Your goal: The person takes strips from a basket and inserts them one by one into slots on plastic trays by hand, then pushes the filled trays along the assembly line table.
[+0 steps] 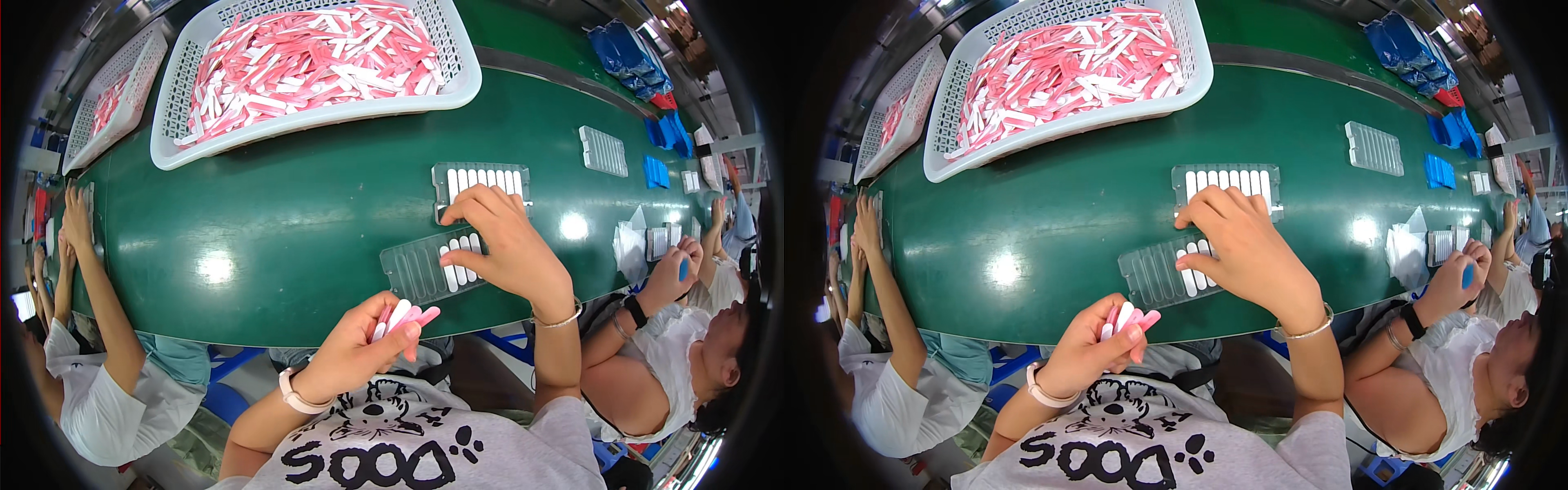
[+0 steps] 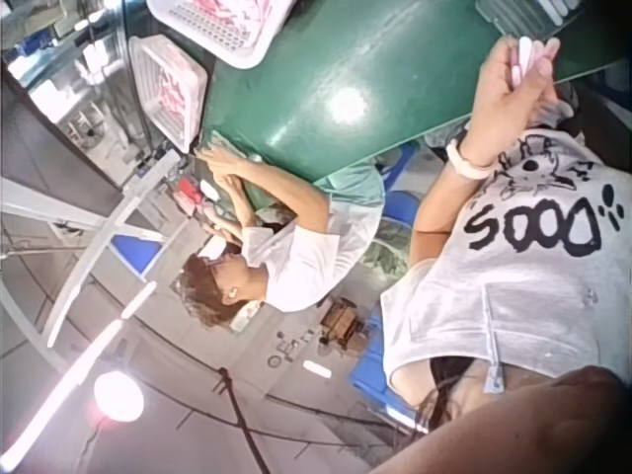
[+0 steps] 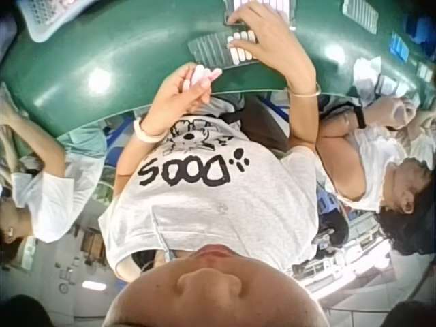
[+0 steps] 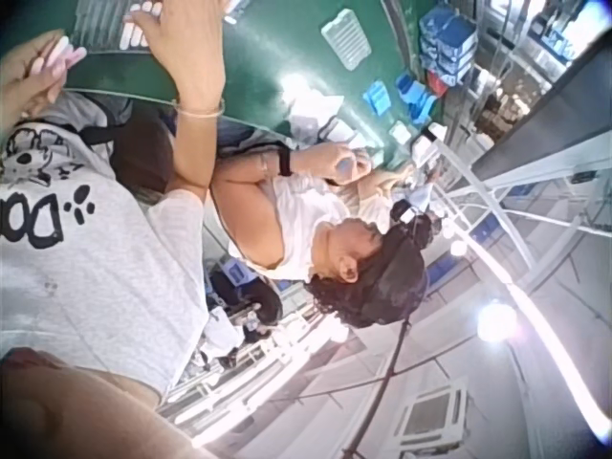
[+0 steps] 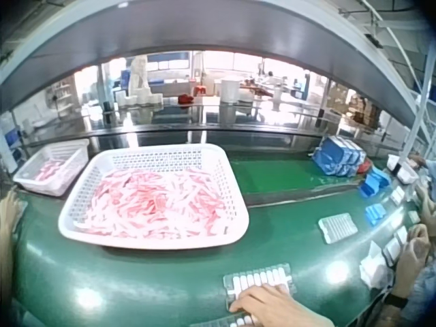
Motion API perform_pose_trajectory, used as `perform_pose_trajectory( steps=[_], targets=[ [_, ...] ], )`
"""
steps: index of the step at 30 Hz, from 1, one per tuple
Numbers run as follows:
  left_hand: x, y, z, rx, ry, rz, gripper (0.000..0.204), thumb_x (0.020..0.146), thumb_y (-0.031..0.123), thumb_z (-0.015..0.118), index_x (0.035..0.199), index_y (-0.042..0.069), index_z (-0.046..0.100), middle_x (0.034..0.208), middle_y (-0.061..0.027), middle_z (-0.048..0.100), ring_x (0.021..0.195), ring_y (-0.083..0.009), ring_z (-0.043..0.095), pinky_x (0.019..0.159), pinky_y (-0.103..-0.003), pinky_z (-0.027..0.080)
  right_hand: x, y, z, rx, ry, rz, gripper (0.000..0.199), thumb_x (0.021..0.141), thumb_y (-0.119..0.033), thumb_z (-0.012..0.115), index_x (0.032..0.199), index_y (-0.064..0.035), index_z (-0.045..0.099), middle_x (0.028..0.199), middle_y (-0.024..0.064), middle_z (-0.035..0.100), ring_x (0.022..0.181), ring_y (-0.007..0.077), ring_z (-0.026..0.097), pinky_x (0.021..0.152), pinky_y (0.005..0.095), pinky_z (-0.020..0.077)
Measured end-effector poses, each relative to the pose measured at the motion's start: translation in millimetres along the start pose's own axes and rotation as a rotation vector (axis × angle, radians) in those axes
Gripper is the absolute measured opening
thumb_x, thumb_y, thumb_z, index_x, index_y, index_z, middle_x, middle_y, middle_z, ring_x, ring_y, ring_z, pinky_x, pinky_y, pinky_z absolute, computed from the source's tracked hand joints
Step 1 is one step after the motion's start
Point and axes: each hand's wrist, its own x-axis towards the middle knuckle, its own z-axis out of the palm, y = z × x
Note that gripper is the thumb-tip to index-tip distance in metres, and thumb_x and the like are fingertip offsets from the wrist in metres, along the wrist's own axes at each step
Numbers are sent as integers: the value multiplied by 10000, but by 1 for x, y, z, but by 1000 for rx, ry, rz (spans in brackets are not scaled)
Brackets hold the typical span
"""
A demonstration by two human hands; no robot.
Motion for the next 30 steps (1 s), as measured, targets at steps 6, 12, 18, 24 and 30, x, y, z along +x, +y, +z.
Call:
perform_pose_trajectory(
  steps=[6,12,18,24,30],
  targets=[
    [2,2,0,-54,14,-65,181,985,172,529,890,72,412,683,-50,569,478,-38,350,429,-206,262,-5,-7,-6,-65,-18,-21,295,723,-235,773,937,-99,622,992,10,561,922,229,502,846,374,349],
    [3,4,2,-141,-87,-105,226,982,217,550,869,77,413,647,-46,560,464,-46,348,426,-213,254,-20,-4,12,614,-100,-328,206,727,-119,777,917,-77,708,897,39,653,820,215,576,751,345,452],
    [2,1,0,-116,-72,-79,243,975,246,568,873,80,423,643,-44,561,455,-47,343,421,-220,246,-25,-11,27,907,-44,-217,157,730,-61,779,867,-29,708,889,67,690,776,205,601,711,317,479],
    [5,1,0,-251,-9,-97,228,985,264,525,895,63,466,686,-77,589,457,-54,330,425,-221,238,-19,-3,11,666,61,-161,123,732,-57,770,832,-54,699,956,63,687,878,223,613,756,333,480],
    [2,0,-6,-368,69,-94,168,967,188,486,985,28,534,787,-129,643,469,-56,336,435,-220,241,2,-9,-7,0,-86,-35,96,732,-142,758,750,-95,677,1003,-13,621,1105,208,489,897,370,309]
  ],
)
